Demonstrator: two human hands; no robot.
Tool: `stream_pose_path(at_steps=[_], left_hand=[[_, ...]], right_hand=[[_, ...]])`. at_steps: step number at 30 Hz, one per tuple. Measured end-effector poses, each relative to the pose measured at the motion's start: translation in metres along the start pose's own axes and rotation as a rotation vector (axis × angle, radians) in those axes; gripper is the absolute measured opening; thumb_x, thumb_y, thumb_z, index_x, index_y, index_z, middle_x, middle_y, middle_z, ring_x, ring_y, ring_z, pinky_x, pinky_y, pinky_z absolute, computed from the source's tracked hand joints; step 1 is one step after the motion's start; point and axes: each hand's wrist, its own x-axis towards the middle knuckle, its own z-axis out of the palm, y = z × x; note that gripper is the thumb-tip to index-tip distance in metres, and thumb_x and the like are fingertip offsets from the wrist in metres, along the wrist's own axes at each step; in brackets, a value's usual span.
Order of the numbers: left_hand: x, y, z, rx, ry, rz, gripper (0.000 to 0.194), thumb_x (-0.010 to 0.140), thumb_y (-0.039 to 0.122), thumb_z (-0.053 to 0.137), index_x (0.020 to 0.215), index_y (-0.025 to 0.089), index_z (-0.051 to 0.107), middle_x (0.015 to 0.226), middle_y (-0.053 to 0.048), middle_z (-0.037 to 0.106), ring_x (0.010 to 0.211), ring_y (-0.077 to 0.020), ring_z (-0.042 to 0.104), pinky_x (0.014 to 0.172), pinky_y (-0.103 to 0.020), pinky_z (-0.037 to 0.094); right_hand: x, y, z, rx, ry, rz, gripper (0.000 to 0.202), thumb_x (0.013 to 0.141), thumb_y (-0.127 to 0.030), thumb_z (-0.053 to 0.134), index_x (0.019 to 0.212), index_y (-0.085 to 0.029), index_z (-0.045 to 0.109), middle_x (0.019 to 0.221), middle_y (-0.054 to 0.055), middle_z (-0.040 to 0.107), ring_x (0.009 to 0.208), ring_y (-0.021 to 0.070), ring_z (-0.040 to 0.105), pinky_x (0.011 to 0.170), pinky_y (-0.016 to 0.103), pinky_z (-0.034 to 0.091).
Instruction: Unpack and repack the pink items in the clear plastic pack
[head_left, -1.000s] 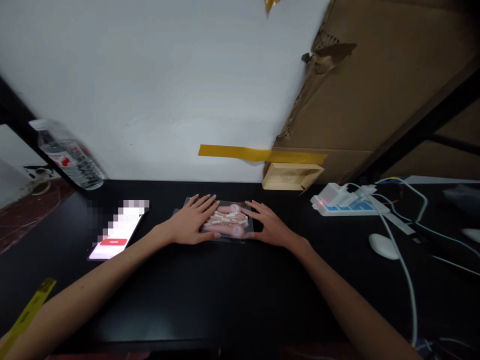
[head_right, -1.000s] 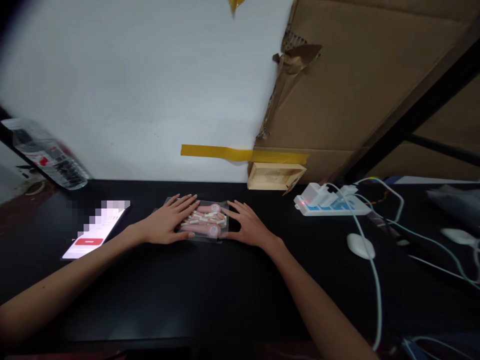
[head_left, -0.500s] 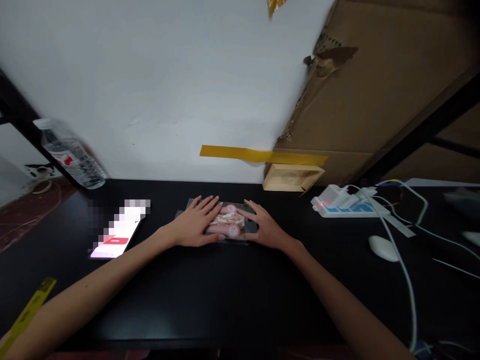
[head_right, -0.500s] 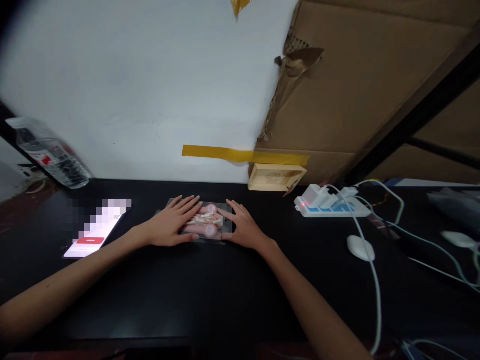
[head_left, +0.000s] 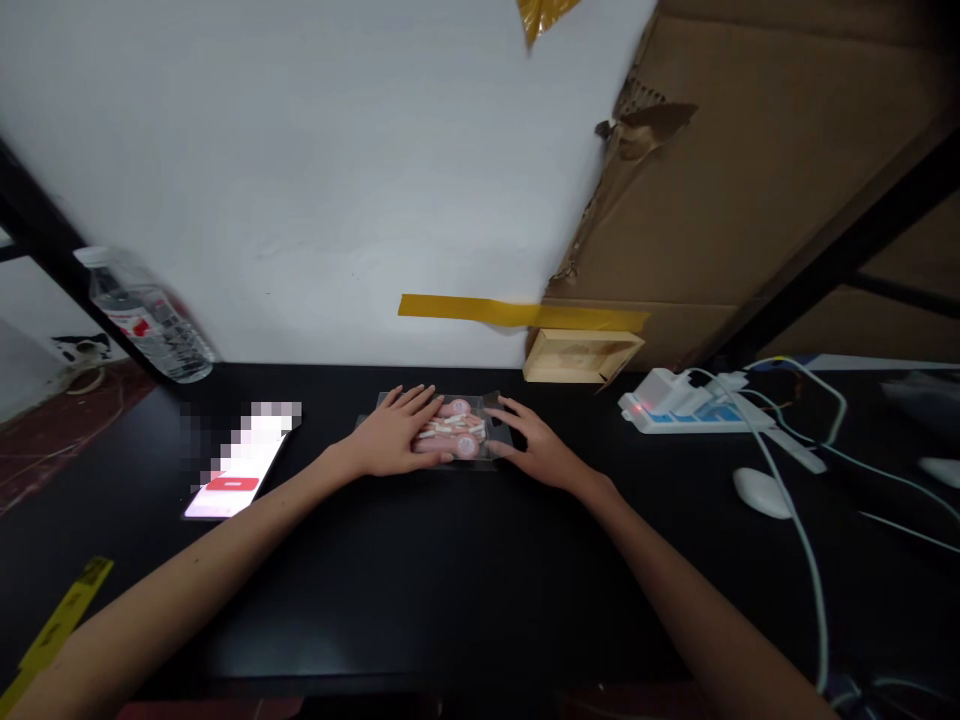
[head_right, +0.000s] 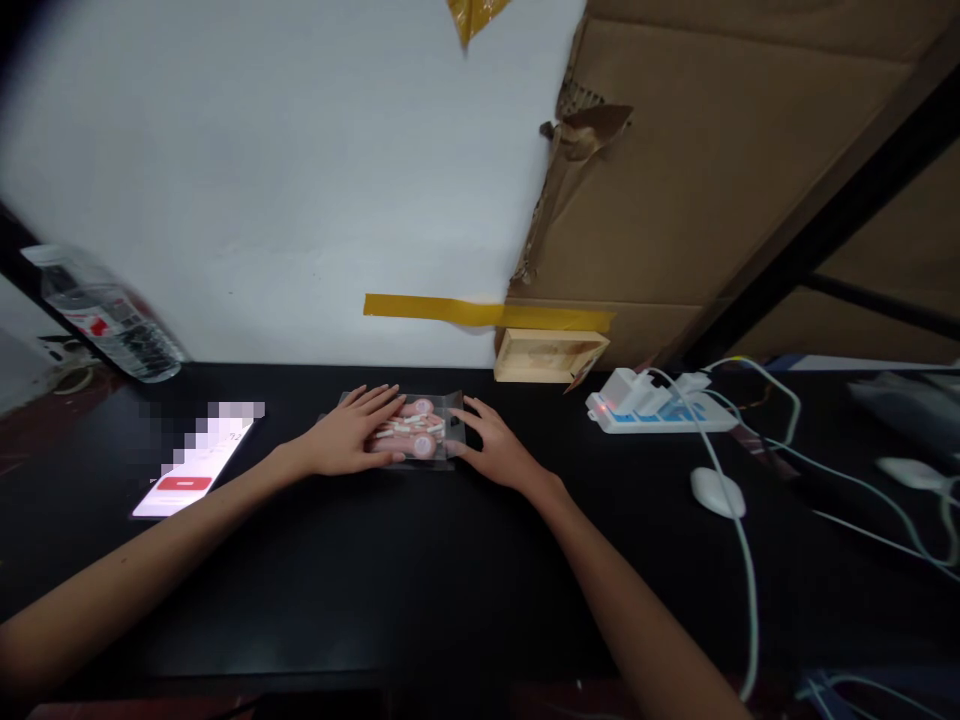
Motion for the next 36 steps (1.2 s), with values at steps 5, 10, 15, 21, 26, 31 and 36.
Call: stream_pose_path(at_steps=[5,10,15,21,26,31,36], left_hand=[[0.001,-0.005,0.002,-0.019,0.039,-0.017,0.089,0.087,0.076,0.047,0.152,0.016,0.035,0.158,-0.017,0.03,0.147,-0.0355,0.027,0.118,-0.058,0.019],[0.0,-0.009,0.001,-0.021,0.039,-0.014,0.091,0.087,0.077,0.046,0.152,0.015,0.035,0.158,-0.017,0.03,0.147,-0.0336,0.028,0.119,-0.055,0.019],[0.0,-0.009,0.0,-0.018,0.045,-0.015,0.09,0.086,0.075,0.048,0.152,0.015,0.035,0.158,-0.017,0.029,0.147,-0.0335,0.026,0.119,-0.055,0.018],[0.0,-0.008,0.001,-0.023,0.046,-0.019,0.09,0.087,0.075,0.048,0.152,0.014,0.035,0.158,-0.017,0.029,0.147,-0.0343,0.026,0.119,-0.055,0.018],[-0.001,-0.009,0.001,-0.038,0.046,-0.004,0.088,0.088,0.075,0.046,0.152,0.016,0.035,0.159,-0.016,0.03,0.147,-0.0351,0.026,0.119,-0.056,0.017],[-0.001,-0.008,0.001,-0.018,0.042,-0.009,0.09,0.087,0.076,0.046,0.152,0.014,0.035,0.158,-0.019,0.029,0.147,-0.0352,0.028,0.119,-0.055,0.018],[-0.001,-0.008,0.0,-0.037,0.069,-0.008,0.087,0.087,0.075,0.048,0.152,0.019,0.035,0.158,-0.016,0.031,0.146,-0.0354,0.029,0.118,-0.057,0.019]], right_hand=[[0.003,0.01,-0.003,0.029,0.159,0.044,0.048,0.091,-0.047,0.058,0.134,-0.024,0.057,0.138,0.013,0.058,0.131,0.0291,0.053,0.112,0.052,0.039],[0.003,0.012,0.002,0.024,0.077,0.075,0.057,0.095,-0.053,0.049,0.143,-0.022,0.049,0.149,0.014,0.05,0.141,0.0298,0.042,0.117,0.054,0.032],[0.003,0.007,0.008,0.005,-0.014,0.027,0.054,0.101,-0.051,0.036,0.146,-0.024,0.048,0.154,0.011,0.044,0.148,0.0285,0.031,0.12,0.055,0.025],[0.004,0.004,0.007,-0.023,-0.052,-0.036,0.05,0.101,-0.047,0.034,0.142,-0.027,0.054,0.155,0.009,0.043,0.148,0.0298,0.029,0.119,0.058,0.025],[0.004,0.008,-0.011,0.053,0.109,0.062,0.048,0.101,-0.051,0.035,0.136,-0.027,0.06,0.148,0.009,0.051,0.143,0.0279,0.04,0.119,0.054,0.028],[0.002,-0.004,-0.018,0.079,0.196,0.021,0.045,0.101,-0.049,0.04,0.139,-0.031,0.056,0.146,0.007,0.053,0.138,0.0255,0.046,0.118,0.051,0.032],[-0.002,-0.011,-0.004,-0.026,0.045,-0.032,0.048,0.098,-0.048,0.048,0.141,-0.029,0.055,0.152,0.009,0.047,0.145,0.0306,0.036,0.117,0.058,0.03]])
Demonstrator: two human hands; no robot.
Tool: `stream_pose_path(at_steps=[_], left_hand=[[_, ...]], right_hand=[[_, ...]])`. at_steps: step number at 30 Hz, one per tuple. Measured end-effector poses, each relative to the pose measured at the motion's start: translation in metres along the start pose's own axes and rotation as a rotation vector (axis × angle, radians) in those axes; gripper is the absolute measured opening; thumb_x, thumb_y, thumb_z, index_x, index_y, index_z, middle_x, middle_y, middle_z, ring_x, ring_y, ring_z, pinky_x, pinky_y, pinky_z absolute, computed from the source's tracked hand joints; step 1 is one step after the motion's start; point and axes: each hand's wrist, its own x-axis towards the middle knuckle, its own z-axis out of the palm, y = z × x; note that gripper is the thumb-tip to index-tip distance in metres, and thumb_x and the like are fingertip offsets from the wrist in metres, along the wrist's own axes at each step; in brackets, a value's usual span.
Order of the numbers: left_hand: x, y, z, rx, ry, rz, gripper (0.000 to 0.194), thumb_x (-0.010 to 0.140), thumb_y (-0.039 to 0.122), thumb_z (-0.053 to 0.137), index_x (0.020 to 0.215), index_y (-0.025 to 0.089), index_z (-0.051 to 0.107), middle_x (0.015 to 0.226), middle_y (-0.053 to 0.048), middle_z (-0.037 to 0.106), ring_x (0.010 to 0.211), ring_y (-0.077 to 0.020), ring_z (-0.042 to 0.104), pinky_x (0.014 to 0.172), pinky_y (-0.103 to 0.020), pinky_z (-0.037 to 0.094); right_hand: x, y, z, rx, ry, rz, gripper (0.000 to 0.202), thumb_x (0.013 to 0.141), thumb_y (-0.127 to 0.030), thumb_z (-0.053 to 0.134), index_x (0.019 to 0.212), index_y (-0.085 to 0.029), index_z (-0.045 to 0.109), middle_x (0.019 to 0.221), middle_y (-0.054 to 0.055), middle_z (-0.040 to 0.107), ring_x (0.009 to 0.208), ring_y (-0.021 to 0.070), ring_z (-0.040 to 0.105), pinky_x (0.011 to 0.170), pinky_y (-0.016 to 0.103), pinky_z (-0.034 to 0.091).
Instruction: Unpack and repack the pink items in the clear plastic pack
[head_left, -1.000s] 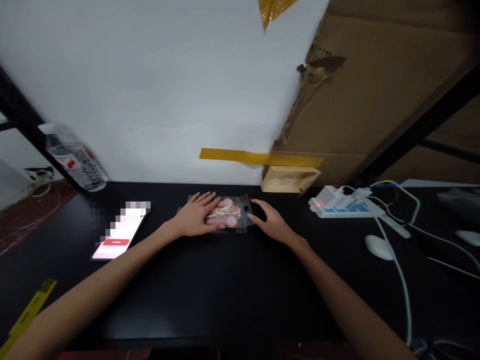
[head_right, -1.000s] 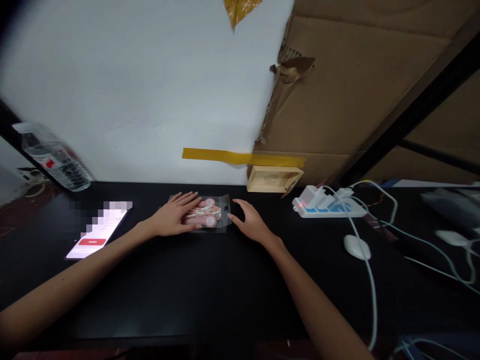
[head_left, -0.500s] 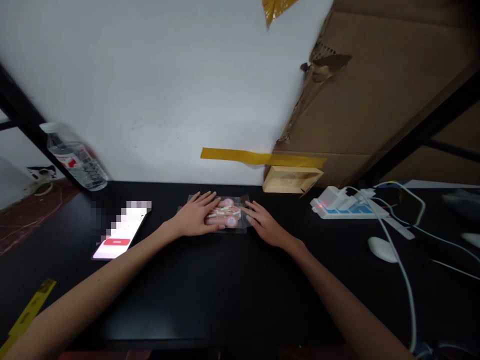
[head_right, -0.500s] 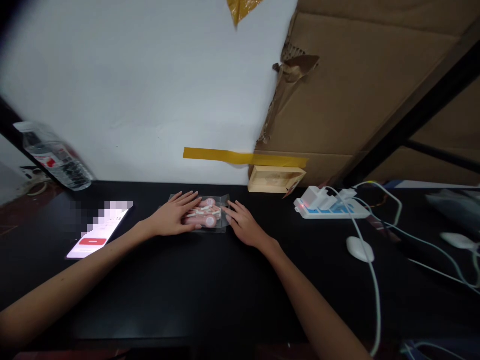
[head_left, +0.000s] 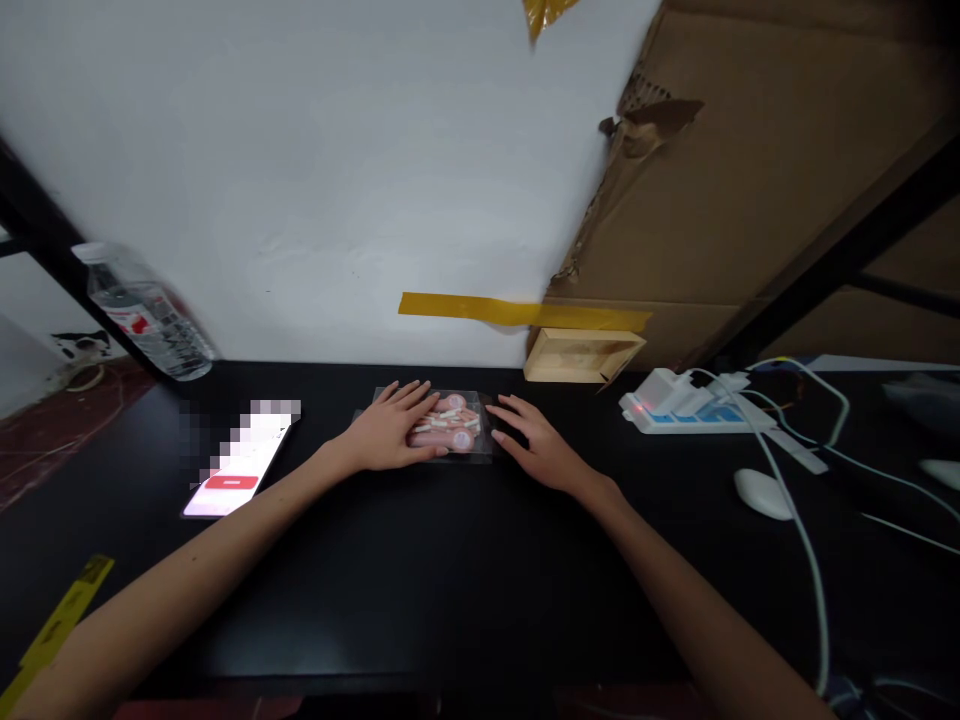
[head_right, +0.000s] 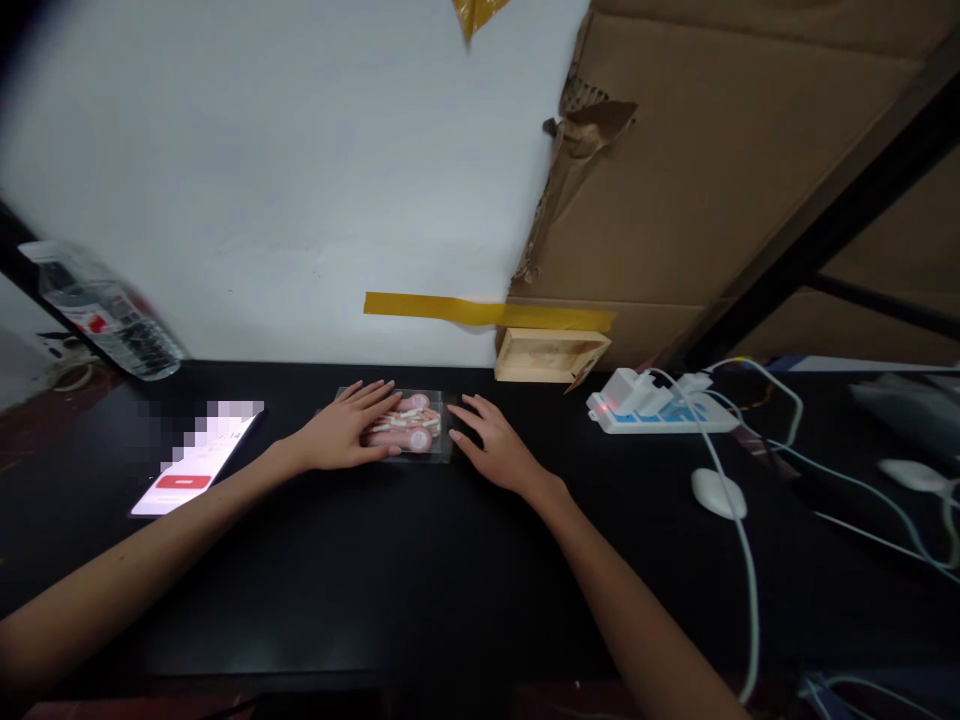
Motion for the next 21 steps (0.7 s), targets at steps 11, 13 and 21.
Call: stream_pose_path(at_steps=[11,13,21], left_hand=[[-0.002,0.001,0.004,0.042,-0.019,0.012,0.103,0.083,0.08,0.048,0.157,0.016,0.017,0.16,-0.018,0.025,0.146,-0.0405,0.023,0.118,-0.058,0.015],[-0.001,0.001,0.003,0.058,-0.025,0.015,0.1,0.084,0.079,0.048,0.156,0.015,0.019,0.158,-0.019,0.031,0.144,-0.0402,0.028,0.117,-0.058,0.017],[-0.001,0.0,-0.003,0.013,0.049,0.077,0.089,0.083,0.076,0.052,0.152,0.024,0.031,0.144,-0.016,0.046,0.135,-0.0387,0.041,0.114,-0.057,0.024]], right_hand=[[0.0,-0.007,0.017,-0.025,-0.142,-0.003,0.058,0.101,-0.047,0.038,0.153,-0.021,0.037,0.159,0.011,0.036,0.152,0.0311,0.017,0.12,0.059,0.023],[0.0,-0.006,0.018,-0.022,-0.128,-0.012,0.057,0.101,-0.047,0.037,0.152,-0.022,0.039,0.158,0.01,0.037,0.152,0.0305,0.018,0.12,0.059,0.023],[-0.001,0.0,0.014,-0.084,0.079,0.014,0.056,0.099,-0.048,0.043,0.144,-0.016,0.051,0.153,0.015,0.045,0.148,0.0308,0.029,0.119,0.058,0.028]])
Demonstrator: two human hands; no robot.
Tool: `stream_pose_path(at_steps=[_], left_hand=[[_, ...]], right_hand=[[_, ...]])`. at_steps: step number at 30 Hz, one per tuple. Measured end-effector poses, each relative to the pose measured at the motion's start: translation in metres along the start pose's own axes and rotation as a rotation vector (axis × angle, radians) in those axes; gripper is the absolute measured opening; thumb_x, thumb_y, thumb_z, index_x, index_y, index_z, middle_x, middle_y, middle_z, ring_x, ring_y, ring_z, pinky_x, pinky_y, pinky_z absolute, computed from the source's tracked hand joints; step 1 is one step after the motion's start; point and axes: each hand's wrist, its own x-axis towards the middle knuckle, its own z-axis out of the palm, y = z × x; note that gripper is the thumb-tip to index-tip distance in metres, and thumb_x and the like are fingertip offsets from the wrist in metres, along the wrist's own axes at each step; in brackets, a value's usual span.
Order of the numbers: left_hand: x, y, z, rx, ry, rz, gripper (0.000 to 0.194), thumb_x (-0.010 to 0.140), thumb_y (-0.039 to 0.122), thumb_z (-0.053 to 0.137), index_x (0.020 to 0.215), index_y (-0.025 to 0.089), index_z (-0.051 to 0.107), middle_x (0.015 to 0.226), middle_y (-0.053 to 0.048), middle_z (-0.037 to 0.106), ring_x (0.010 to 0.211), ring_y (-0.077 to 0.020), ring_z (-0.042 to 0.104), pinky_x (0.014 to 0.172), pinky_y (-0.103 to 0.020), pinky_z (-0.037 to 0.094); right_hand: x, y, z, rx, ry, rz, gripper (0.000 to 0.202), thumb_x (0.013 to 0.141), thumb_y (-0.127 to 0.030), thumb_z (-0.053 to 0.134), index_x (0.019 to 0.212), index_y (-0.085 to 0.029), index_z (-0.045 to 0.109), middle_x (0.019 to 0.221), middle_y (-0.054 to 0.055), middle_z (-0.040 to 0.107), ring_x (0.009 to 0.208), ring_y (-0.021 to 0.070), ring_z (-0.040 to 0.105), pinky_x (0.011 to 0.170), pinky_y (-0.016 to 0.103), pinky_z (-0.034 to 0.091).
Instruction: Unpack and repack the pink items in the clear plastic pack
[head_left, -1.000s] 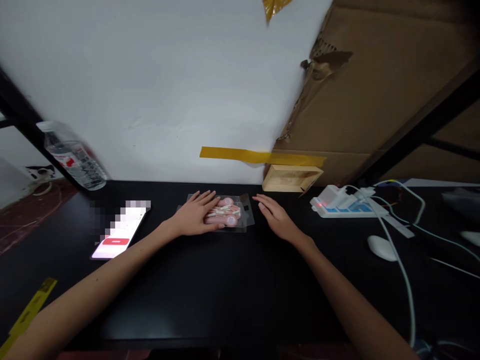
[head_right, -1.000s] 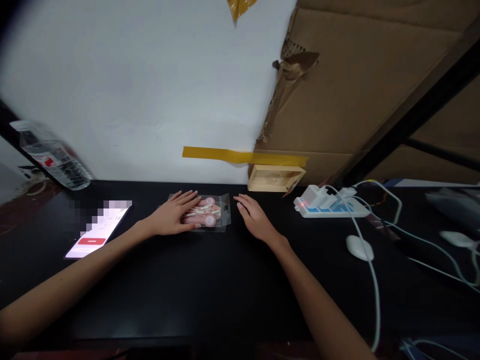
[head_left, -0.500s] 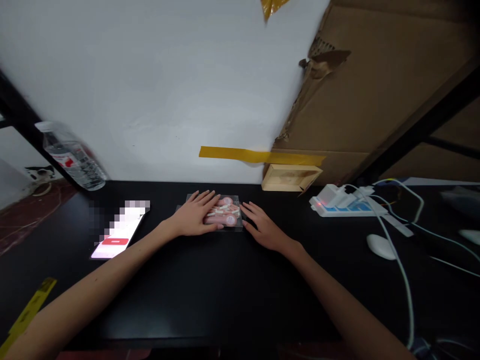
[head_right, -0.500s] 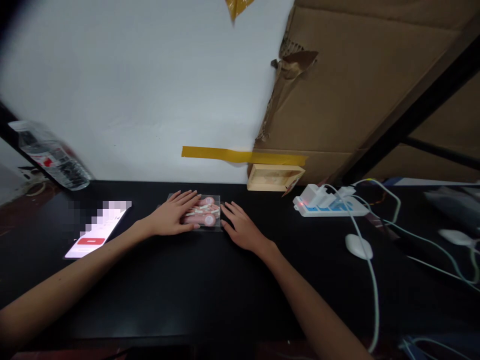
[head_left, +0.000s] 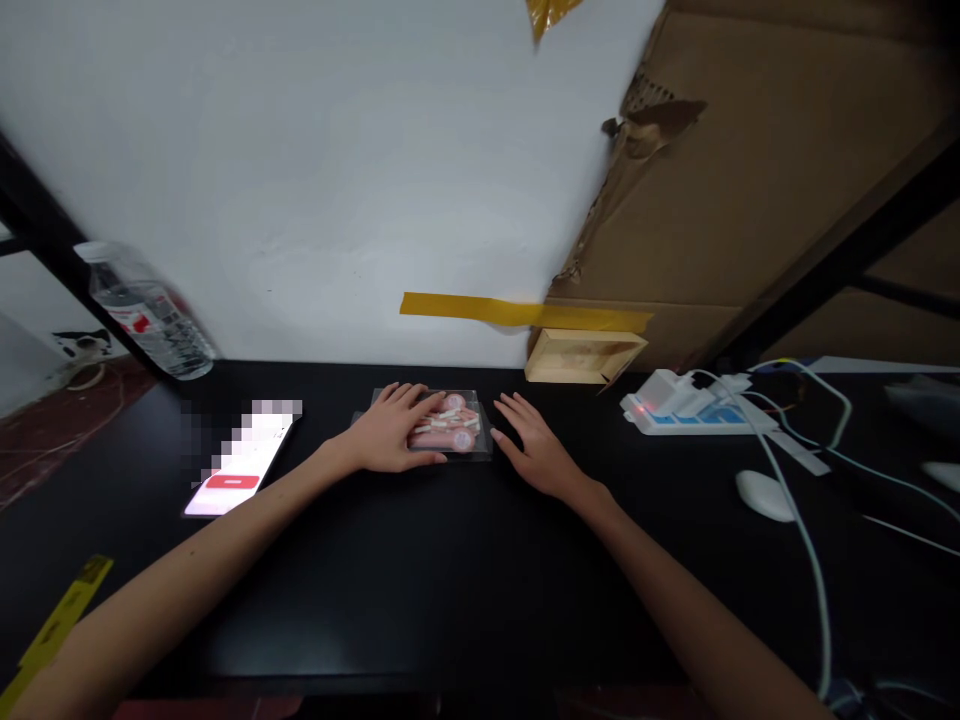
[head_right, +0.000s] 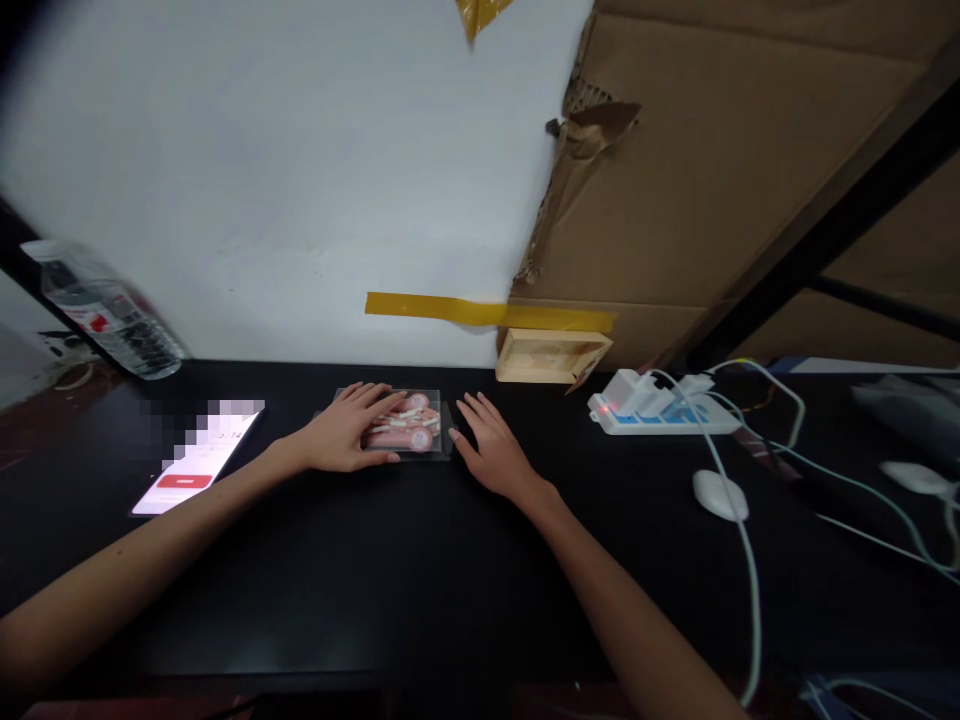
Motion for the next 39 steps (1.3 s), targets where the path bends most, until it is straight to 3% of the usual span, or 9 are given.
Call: stream_pose_path(at_steps=[5,9,16,21,27,33,39], left_hand=[[-0.001,-0.001,0.002,-0.015,0.016,0.002,0.088,0.084,0.076,0.05,0.153,0.024,0.029,0.144,-0.016,0.046,0.134,-0.0398,0.04,0.113,-0.059,0.025],[-0.001,-0.001,0.001,-0.011,0.011,0.011,0.088,0.084,0.076,0.051,0.151,0.023,0.032,0.145,-0.016,0.046,0.134,-0.0395,0.041,0.113,-0.059,0.025],[-0.002,-0.001,0.0,-0.003,-0.012,-0.003,0.084,0.083,0.075,0.054,0.147,0.022,0.04,0.146,-0.017,0.046,0.138,-0.0394,0.038,0.114,-0.059,0.025],[-0.002,-0.001,0.002,-0.005,-0.027,-0.024,0.085,0.081,0.075,0.056,0.147,0.023,0.041,0.149,-0.016,0.043,0.139,-0.0411,0.036,0.114,-0.061,0.024],[-0.002,0.0,0.001,-0.006,-0.023,-0.018,0.083,0.082,0.074,0.056,0.146,0.023,0.042,0.149,-0.016,0.044,0.139,-0.0394,0.037,0.114,-0.06,0.024],[-0.002,0.0,0.0,0.025,-0.029,-0.007,0.085,0.082,0.075,0.054,0.146,0.021,0.04,0.148,-0.018,0.044,0.14,-0.0385,0.037,0.114,-0.06,0.026],[-0.002,0.0,0.0,0.027,-0.034,-0.012,0.086,0.082,0.074,0.057,0.147,0.02,0.04,0.149,-0.018,0.043,0.14,-0.0389,0.037,0.115,-0.058,0.026]], right_hand=[[0.0,0.008,0.002,0.04,0.011,0.016,0.043,0.097,-0.05,0.047,0.12,-0.021,0.069,0.144,0.013,0.055,0.146,0.0335,0.032,0.117,0.061,0.03],[0.001,0.007,0.003,0.152,-0.005,0.062,0.039,0.097,-0.051,0.047,0.112,-0.022,0.07,0.14,0.013,0.059,0.144,0.0309,0.037,0.116,0.058,0.032],[0.004,-0.004,0.004,0.388,-0.05,0.147,0.036,0.094,-0.051,0.054,0.114,-0.025,0.068,0.134,0.009,0.064,0.141,0.0293,0.044,0.118,0.055,0.031],[0.006,-0.007,0.004,0.641,-0.07,0.197,0.049,0.092,-0.05,0.057,0.134,-0.025,0.056,0.138,0.011,0.062,0.132,0.0266,0.055,0.111,0.048,0.044],[0.006,-0.014,0.0,0.805,-0.14,0.175,0.059,0.088,-0.052,0.062,0.138,-0.025,0.05,0.145,0.012,0.056,0.138,0.0262,0.048,0.114,0.046,0.04],[0.002,-0.018,-0.004,0.652,-0.159,0.122,0.065,0.086,-0.052,0.065,0.141,-0.024,0.047,0.144,0.014,0.056,0.138,0.0277,0.048,0.116,0.052,0.035],[-0.002,-0.024,-0.002,0.3,-0.122,0.085,0.056,0.089,-0.056,0.06,0.134,-0.022,0.059,0.144,0.013,0.056,0.148,0.0326,0.028,0.118,0.059,0.027]])
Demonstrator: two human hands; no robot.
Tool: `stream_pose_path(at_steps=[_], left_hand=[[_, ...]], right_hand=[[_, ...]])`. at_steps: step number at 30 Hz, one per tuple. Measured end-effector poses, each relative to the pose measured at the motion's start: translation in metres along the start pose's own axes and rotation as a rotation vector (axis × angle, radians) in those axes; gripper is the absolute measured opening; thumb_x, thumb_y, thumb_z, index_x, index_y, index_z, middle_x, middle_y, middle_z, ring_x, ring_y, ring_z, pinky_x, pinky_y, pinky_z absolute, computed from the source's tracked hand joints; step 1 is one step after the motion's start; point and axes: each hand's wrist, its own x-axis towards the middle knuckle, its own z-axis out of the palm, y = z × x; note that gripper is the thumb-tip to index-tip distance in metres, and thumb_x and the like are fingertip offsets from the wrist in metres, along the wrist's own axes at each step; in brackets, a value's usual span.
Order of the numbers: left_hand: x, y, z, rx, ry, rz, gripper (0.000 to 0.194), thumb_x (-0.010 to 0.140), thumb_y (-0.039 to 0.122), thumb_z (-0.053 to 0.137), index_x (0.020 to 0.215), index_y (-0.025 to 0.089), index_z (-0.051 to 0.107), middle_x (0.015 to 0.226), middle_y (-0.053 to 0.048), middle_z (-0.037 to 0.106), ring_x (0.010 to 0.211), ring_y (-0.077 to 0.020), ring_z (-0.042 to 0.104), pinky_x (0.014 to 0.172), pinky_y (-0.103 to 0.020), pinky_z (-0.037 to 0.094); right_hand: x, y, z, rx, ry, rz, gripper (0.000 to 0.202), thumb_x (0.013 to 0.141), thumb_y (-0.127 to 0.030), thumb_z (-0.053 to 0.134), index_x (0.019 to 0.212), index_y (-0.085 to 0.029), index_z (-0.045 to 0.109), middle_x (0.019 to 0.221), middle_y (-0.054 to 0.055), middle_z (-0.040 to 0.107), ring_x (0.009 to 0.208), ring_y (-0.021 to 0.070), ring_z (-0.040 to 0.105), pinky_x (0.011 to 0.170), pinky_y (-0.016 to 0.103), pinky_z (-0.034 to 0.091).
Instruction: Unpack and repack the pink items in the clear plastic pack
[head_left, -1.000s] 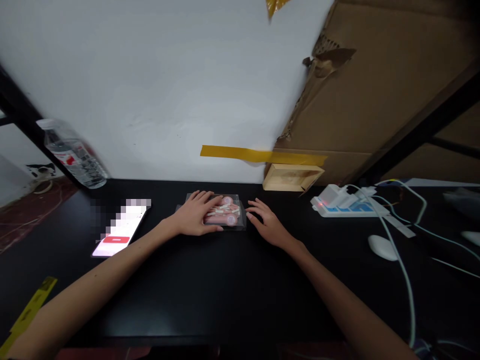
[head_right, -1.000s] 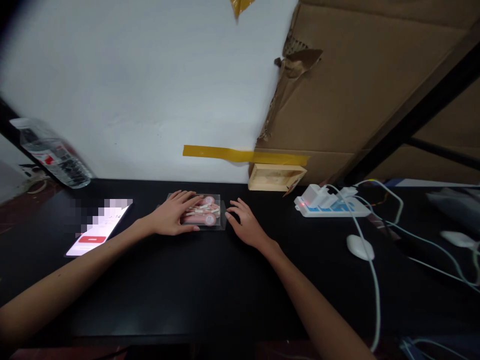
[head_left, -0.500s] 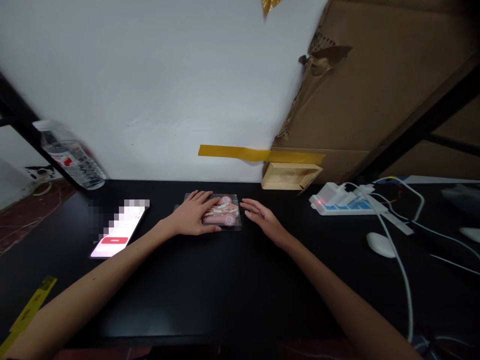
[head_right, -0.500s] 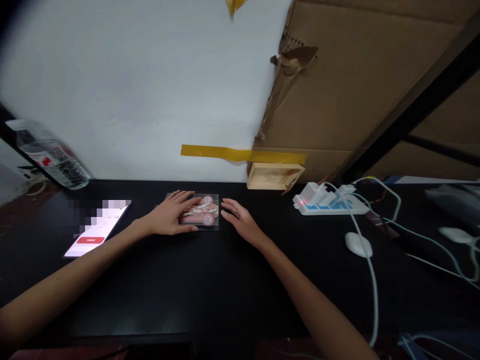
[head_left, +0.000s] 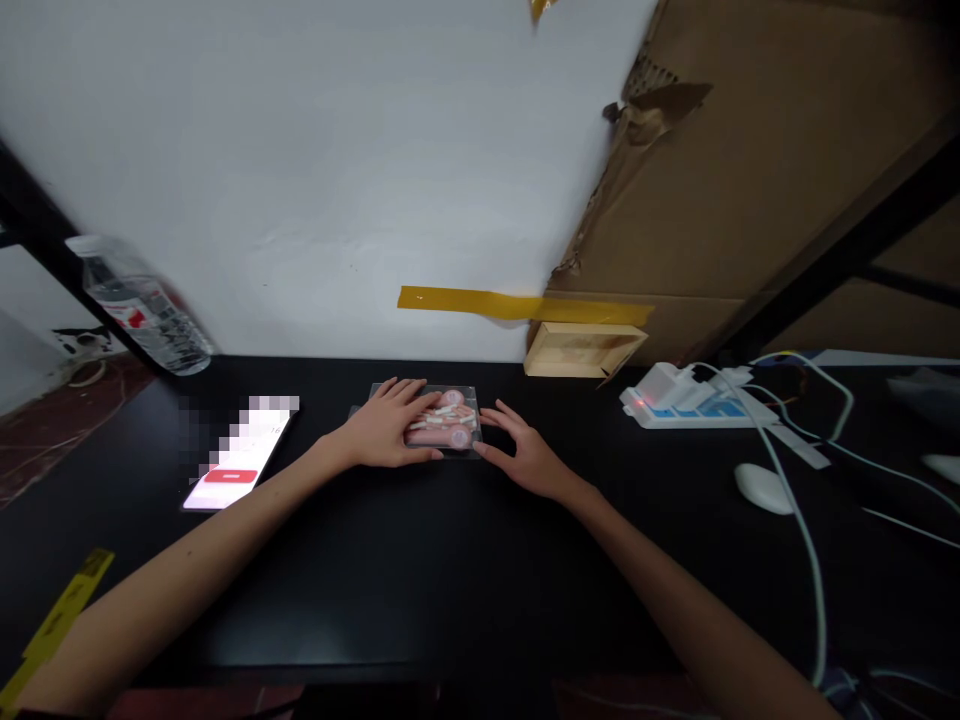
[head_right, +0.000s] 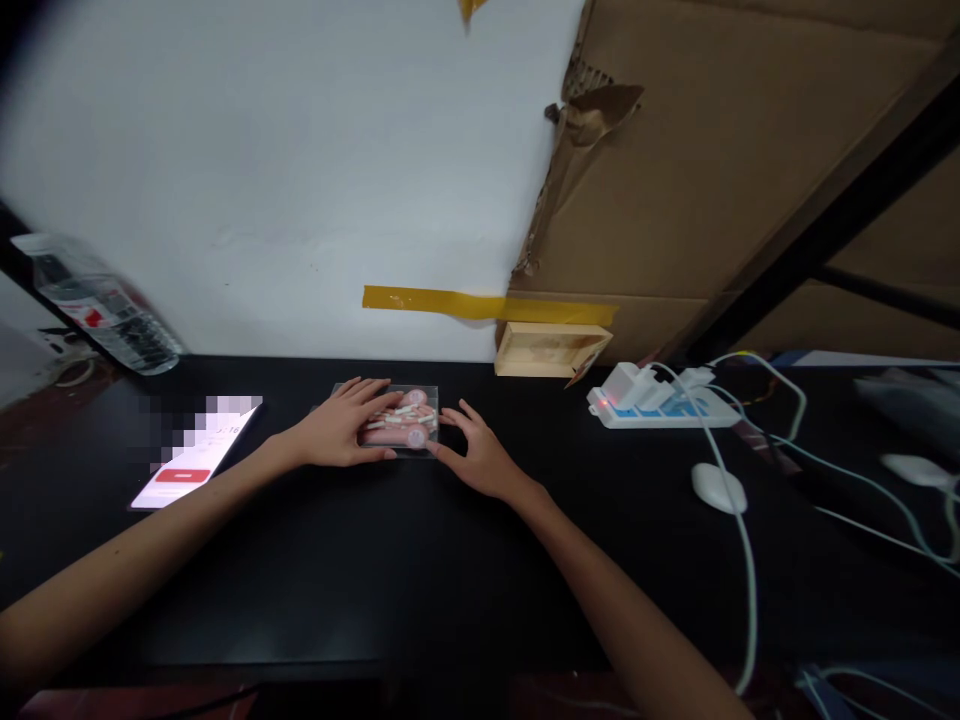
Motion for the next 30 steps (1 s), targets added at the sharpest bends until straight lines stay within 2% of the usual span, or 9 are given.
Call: stream_pose_path(at_steps=[3,6,10,19,26,30], left_hand=[[0.0,0.0,0.0,-0.004,0.0,-0.003,0.086,0.082,0.073,0.057,0.147,0.02,0.04,0.15,-0.018,0.043,0.14,-0.0389,0.036,0.115,-0.059,0.025],[0.0,0.001,0.0,-0.002,0.005,-0.008,0.085,0.083,0.071,0.058,0.147,0.019,0.04,0.15,-0.019,0.042,0.14,-0.039,0.036,0.115,-0.059,0.024],[-0.001,0.001,0.001,0.005,0.011,-0.021,0.084,0.083,0.071,0.057,0.147,0.019,0.04,0.151,-0.019,0.041,0.14,-0.0398,0.036,0.115,-0.059,0.024],[-0.001,0.0,-0.001,0.018,-0.018,-0.001,0.083,0.085,0.068,0.057,0.149,0.019,0.036,0.154,-0.019,0.037,0.141,-0.0414,0.033,0.114,-0.061,0.024],[-0.001,0.001,-0.001,0.063,-0.055,-0.017,0.086,0.086,0.07,0.054,0.15,0.015,0.036,0.154,-0.023,0.035,0.142,-0.0412,0.032,0.115,-0.06,0.023],[-0.001,0.001,0.0,0.025,-0.031,-0.016,0.086,0.085,0.07,0.056,0.149,0.016,0.037,0.154,-0.021,0.036,0.142,-0.0417,0.032,0.115,-0.061,0.022]], right_hand=[[-0.002,0.0,0.003,-0.146,-0.044,-0.031,0.066,0.091,-0.063,0.054,0.141,-0.02,0.054,0.149,0.015,0.05,0.15,0.0344,0.022,0.118,0.061,0.026],[-0.004,0.002,0.005,-0.321,-0.121,-0.048,0.083,0.09,-0.07,0.047,0.15,-0.014,0.042,0.159,0.018,0.034,0.152,0.0366,0.011,0.119,0.06,0.023],[-0.005,0.004,0.009,-0.489,-0.178,-0.054,0.083,0.097,-0.068,0.029,0.156,-0.008,0.028,0.163,0.019,0.023,0.153,0.0335,0.004,0.122,0.053,0.018],[-0.003,0.003,0.01,-0.582,-0.207,-0.029,0.082,0.098,-0.068,0.02,0.158,-0.011,0.021,0.163,0.017,0.024,0.151,0.0343,0.015,0.121,0.052,0.022],[-0.004,0.004,0.009,-0.584,-0.193,-0.016,0.079,0.097,-0.069,0.023,0.159,-0.02,0.019,0.163,0.012,0.026,0.151,0.0312,0.019,0.121,0.055,0.019],[-0.004,0.005,0.009,-0.582,-0.185,-0.016,0.079,0.097,-0.069,0.024,0.159,-0.019,0.02,0.163,0.011,0.026,0.151,0.031,0.019,0.121,0.054,0.02]])
